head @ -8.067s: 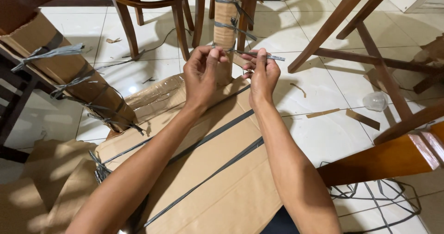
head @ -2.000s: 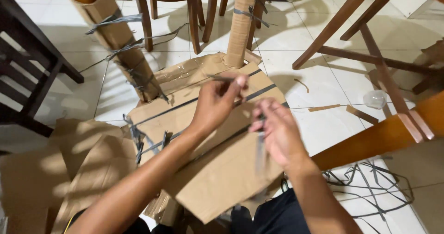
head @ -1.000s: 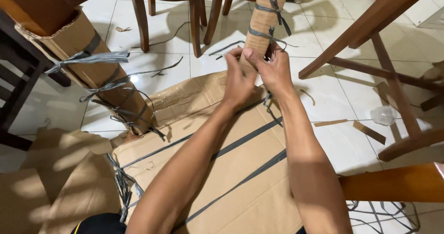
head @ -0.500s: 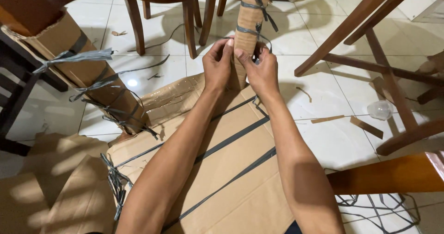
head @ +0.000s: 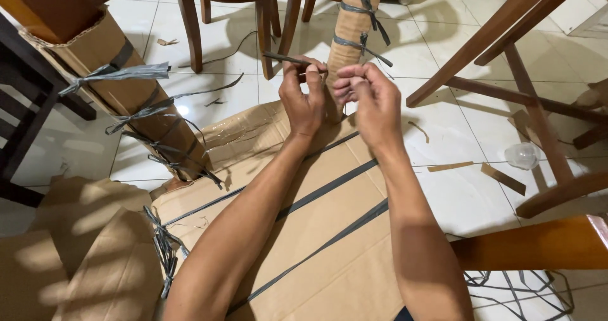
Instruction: Wrapping wooden chair legs with cardboard and securing them with plastic ties for protection.
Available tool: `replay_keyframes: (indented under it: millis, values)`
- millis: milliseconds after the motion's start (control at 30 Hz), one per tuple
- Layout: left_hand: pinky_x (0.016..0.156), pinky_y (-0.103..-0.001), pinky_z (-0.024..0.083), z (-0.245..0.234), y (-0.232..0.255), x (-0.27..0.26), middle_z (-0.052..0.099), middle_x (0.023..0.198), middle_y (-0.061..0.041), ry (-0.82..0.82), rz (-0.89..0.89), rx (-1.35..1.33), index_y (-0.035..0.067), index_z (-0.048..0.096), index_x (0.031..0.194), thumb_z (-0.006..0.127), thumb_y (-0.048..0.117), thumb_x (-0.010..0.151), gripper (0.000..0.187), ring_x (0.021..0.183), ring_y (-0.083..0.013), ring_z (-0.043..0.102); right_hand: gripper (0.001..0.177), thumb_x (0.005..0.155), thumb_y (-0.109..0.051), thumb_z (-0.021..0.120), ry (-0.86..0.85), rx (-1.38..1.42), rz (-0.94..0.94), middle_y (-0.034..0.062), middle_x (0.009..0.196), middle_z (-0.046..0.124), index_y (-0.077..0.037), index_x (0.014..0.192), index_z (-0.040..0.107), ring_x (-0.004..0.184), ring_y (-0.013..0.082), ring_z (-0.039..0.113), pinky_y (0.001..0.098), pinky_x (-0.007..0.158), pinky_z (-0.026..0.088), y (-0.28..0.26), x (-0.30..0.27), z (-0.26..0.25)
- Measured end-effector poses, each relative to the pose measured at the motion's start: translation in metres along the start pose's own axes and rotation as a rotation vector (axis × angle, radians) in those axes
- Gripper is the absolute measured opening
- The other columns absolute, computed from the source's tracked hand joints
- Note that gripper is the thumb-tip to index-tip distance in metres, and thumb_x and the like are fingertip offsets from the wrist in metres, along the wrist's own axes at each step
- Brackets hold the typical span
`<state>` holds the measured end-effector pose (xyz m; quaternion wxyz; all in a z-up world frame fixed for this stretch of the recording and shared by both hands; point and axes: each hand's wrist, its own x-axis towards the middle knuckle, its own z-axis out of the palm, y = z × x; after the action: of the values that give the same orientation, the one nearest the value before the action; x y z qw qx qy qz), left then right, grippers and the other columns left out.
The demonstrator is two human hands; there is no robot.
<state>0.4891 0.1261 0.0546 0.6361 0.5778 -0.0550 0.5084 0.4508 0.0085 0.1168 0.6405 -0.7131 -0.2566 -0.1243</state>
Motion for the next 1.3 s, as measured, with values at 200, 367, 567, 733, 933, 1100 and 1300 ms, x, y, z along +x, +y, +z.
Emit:
replay_keyframes:
  millis: [200,367,567,733,933,1100,1300]
  values:
    - [0.071,-0.032,0.06,-0.003,0.005,-0.002,0.069,0.084,-0.002,-0.085,0.113,0.024,0.013,0.062,0.095,0.05,0.022,0.102,0.017,0.08,-0.0216,0.071,0.033,0.1,0.008,0.045,0.026,-0.139,-0.209,0.0211,0.108,0.073,0.005,0.126,0.064,0.088,0.0184,0.068,0.0265,0.074,0.059,0.004,-0.004,-0.008]
    - [0.072,-0.035,0.057,-0.004,-0.001,-0.003,0.063,0.085,-0.006,-0.122,0.287,0.085,0.012,0.06,0.096,0.052,0.024,0.103,0.016,0.078,-0.0271,0.066,0.034,0.101,0.01,0.054,0.115,-0.42,-0.435,0.0154,0.104,0.075,-0.005,0.127,0.072,0.083,0.0213,0.071,0.0289,0.065,0.057,0.011,-0.004,-0.01]
    - [0.071,-0.039,0.056,-0.003,-0.008,-0.003,0.059,0.083,-0.01,-0.165,0.337,0.11,0.008,0.058,0.095,0.049,0.021,0.104,0.018,0.077,-0.0316,0.065,0.018,0.103,0.001,0.064,0.197,-0.582,-0.603,0.0138,0.106,0.063,-0.001,0.115,0.076,0.087,0.0266,0.068,0.035,0.075,0.061,0.016,0.002,-0.005]
    - [0.071,-0.04,0.055,-0.006,0.016,0.002,0.057,0.085,-0.011,-0.188,0.429,0.137,0.007,0.057,0.099,0.044,0.026,0.107,0.024,0.077,-0.0332,0.064,0.023,0.1,0.002,0.066,0.153,-0.594,-0.57,0.0055,0.09,0.066,-0.009,0.117,0.078,0.084,0.0251,0.072,0.0334,0.071,0.06,0.026,-0.004,0.0]
    - [0.073,-0.039,0.056,-0.003,0.015,0.001,0.062,0.09,-0.006,-0.24,0.522,0.125,0.009,0.062,0.099,0.055,0.024,0.104,0.017,0.081,-0.0294,0.066,0.005,0.1,-0.005,0.071,0.258,-0.476,-0.514,0.0088,0.087,0.074,-0.004,0.104,0.074,0.079,0.0258,0.076,0.0335,0.07,0.061,0.019,-0.005,0.0]
    - [0.074,-0.035,0.051,0.006,0.015,0.002,0.065,0.094,-0.002,-0.227,0.694,0.223,0.016,0.072,0.102,0.068,0.025,0.098,0.011,0.083,-0.0245,0.062,0.017,0.101,-0.001,0.062,0.197,-0.503,-0.577,0.0113,0.081,0.072,-0.004,0.092,0.076,0.075,0.0345,0.073,0.0401,0.067,0.059,0.018,-0.001,0.001]
    - [0.081,-0.037,0.042,0.005,0.024,0.025,0.064,0.093,-0.002,-0.297,0.618,0.208,0.019,0.071,0.099,0.054,0.036,0.103,0.025,0.09,-0.0255,0.056,0.018,0.104,0.005,0.055,0.132,-0.206,-0.455,0.0131,0.088,0.067,0.002,0.097,0.072,0.081,0.0174,0.059,0.0369,0.074,0.054,0.029,-0.004,-0.001]
